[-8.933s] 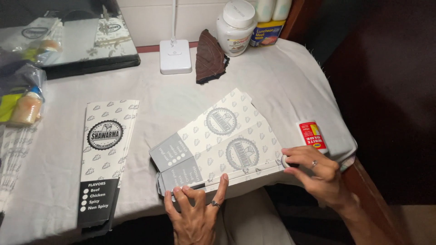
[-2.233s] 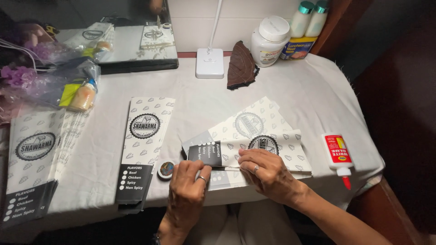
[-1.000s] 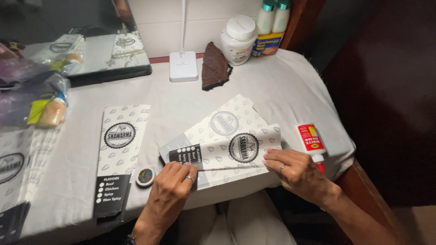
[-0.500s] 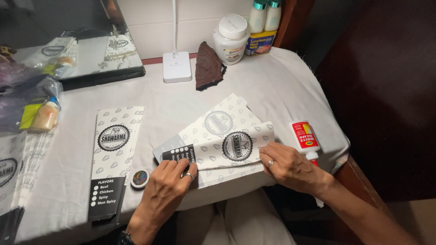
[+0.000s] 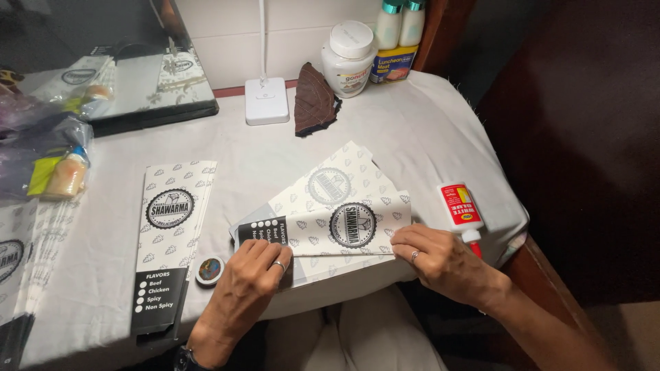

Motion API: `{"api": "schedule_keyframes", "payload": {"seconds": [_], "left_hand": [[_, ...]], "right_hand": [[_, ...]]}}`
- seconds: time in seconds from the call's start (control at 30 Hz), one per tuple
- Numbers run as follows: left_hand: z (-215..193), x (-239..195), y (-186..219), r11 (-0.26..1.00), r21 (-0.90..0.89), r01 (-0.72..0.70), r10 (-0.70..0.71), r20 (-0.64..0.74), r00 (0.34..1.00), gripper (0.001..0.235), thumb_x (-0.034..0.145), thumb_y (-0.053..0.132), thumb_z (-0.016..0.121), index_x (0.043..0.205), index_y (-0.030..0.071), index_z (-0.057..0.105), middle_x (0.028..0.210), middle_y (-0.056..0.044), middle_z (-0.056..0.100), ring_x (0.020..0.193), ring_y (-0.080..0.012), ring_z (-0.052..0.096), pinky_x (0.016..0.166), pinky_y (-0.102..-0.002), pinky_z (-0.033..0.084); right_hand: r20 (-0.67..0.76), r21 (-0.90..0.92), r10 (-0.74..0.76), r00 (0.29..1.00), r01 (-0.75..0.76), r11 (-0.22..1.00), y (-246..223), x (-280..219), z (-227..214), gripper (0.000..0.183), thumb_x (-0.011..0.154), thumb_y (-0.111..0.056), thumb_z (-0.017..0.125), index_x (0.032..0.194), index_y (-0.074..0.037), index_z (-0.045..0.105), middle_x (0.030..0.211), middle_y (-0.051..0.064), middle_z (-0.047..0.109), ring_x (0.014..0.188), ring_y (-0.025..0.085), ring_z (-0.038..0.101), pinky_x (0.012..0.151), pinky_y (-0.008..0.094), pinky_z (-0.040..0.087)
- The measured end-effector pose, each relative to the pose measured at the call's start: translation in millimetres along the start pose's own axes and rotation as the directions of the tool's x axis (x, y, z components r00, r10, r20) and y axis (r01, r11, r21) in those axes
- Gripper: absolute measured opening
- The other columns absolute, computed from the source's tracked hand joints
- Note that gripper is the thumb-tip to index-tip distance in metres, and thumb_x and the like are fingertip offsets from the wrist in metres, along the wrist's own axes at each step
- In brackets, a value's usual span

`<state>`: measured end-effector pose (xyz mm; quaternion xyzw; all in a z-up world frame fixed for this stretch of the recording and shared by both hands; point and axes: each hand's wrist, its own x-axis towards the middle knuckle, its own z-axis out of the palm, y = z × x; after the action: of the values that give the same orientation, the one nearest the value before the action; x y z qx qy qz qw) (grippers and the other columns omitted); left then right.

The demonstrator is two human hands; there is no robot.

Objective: Folding and gluing paper wrappers for food packaging

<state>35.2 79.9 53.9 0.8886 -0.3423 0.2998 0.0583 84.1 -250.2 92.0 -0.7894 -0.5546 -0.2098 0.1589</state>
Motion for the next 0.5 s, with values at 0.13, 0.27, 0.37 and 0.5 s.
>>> {"api": "schedule_keyframes", "payload": {"seconds": [0.13, 0.27, 0.37, 0.5], "left_hand": [[-2, 0, -3, 0.998, -0.067, 0.008, -0.008, 0.005, 1.0, 0.017, 0.087, -0.015, 0.062, 0.095, -0.001, 0.062, 0.074, -0.008, 0.054, 0.064, -0.0227, 0.05, 0.061, -0.037, 0.044], [-2, 0, -4, 0.998, -0.056, 0.009, -0.01, -0.008, 1.0, 0.016, 0.088, -0.015, 0.062, 0.093, 0.0, 0.062, 0.072, -0.007, 0.052, 0.061, -0.0211, 0.049, 0.057, -0.037, 0.042], [-2, 0, -5, 0.999, -0.035, 0.003, -0.003, -0.007, 1.0, 0.017, 0.087, -0.015, 0.065, 0.094, 0.001, 0.063, 0.07, -0.005, 0.053, 0.06, -0.0199, 0.049, 0.055, -0.036, 0.042], [-4, 2, -4, 1.0, 0.031, -0.005, 0.005, 0.023, 1.0, 0.028, 0.085, -0.011, 0.067, 0.108, 0.005, 0.065, 0.071, -0.003, 0.051, 0.06, -0.02, 0.047, 0.053, -0.037, 0.04]], "right_hand": [[-0.028, 0.004, 0.041, 0.999, -0.041, 0.999, 2, -11, 8, 0.005, 0.095, 0.008, 0.06, 0.095, 0.008, 0.065, 0.096, 0.019, 0.07, 0.082, 0.032, 0.071, 0.075, 0.04, 0.063], [-0.069, -0.062, 0.037, 0.997, -0.041, 0.997, -2, -16, 15, 0.009, 0.09, 0.011, 0.061, 0.096, 0.008, 0.067, 0.1, 0.021, 0.072, 0.091, 0.037, 0.074, 0.084, 0.043, 0.064], [-0.085, -0.108, 0.032, 0.996, -0.041, 0.993, -5, -17, 16, 0.006, 0.092, 0.007, 0.063, 0.095, 0.008, 0.067, 0.098, 0.02, 0.073, 0.091, 0.035, 0.075, 0.083, 0.042, 0.065], [-0.076, -0.098, 0.054, 0.996, -0.061, 0.993, -4, -12, 12, 0.006, 0.091, 0.003, 0.068, 0.097, 0.004, 0.068, 0.1, 0.016, 0.074, 0.084, 0.032, 0.074, 0.072, 0.038, 0.062]]}}
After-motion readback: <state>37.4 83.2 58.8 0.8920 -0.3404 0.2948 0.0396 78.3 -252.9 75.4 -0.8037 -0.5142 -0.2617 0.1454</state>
